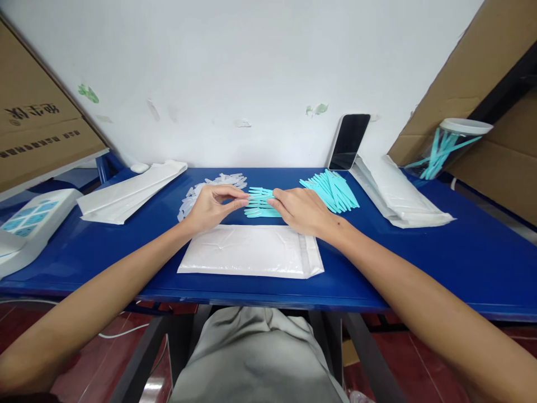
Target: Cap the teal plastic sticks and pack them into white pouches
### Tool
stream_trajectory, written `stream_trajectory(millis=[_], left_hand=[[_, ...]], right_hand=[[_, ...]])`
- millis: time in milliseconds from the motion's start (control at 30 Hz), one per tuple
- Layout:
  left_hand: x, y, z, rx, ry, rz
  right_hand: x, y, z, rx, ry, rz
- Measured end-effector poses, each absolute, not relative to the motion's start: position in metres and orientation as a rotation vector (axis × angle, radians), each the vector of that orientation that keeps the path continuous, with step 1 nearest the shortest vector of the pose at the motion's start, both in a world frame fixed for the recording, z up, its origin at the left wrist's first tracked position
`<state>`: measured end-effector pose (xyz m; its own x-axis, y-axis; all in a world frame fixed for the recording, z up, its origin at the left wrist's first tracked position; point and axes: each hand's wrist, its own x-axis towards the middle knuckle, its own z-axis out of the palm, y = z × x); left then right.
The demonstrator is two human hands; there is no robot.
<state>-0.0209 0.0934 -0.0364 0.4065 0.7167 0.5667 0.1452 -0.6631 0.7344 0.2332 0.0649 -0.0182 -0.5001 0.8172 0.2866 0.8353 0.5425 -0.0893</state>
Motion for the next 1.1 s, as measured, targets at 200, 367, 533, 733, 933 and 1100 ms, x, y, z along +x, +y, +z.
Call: stream_trajectory(millis=[200,367,533,733,933,1100], left_hand=[[-0.023,0.09,-0.035,2.051,0.744,1.152],[-0.013,0.091,-0.037,2.111,0.739,1.225],[-0.002,0.091,-0.035,2.288,0.689,1.303],[-0.011,0.092,-0.039,2.615,0.675,1.203],[-0.032,0.105,-0.036,2.888,0.865,1.033],[-0.053,0.121,-0.042,2.955,1.494,0.813]], right_hand=[[0.237,0.064,-0.017,-1.256,-2.525,-0.082],[0.226,0.063,-0.015,-1.317,-2.556,-0.102],[0.22,0.062,-0.015,-1.241,-2.551,-0.038],[0.228,0.066,-0.021,-1.074,-2.461,0.06],[0.232,0.068,-0.026,-1.075,-2.462,0.133],[0.23,0.068,-0.028,-1.002,-2.537,0.189]])
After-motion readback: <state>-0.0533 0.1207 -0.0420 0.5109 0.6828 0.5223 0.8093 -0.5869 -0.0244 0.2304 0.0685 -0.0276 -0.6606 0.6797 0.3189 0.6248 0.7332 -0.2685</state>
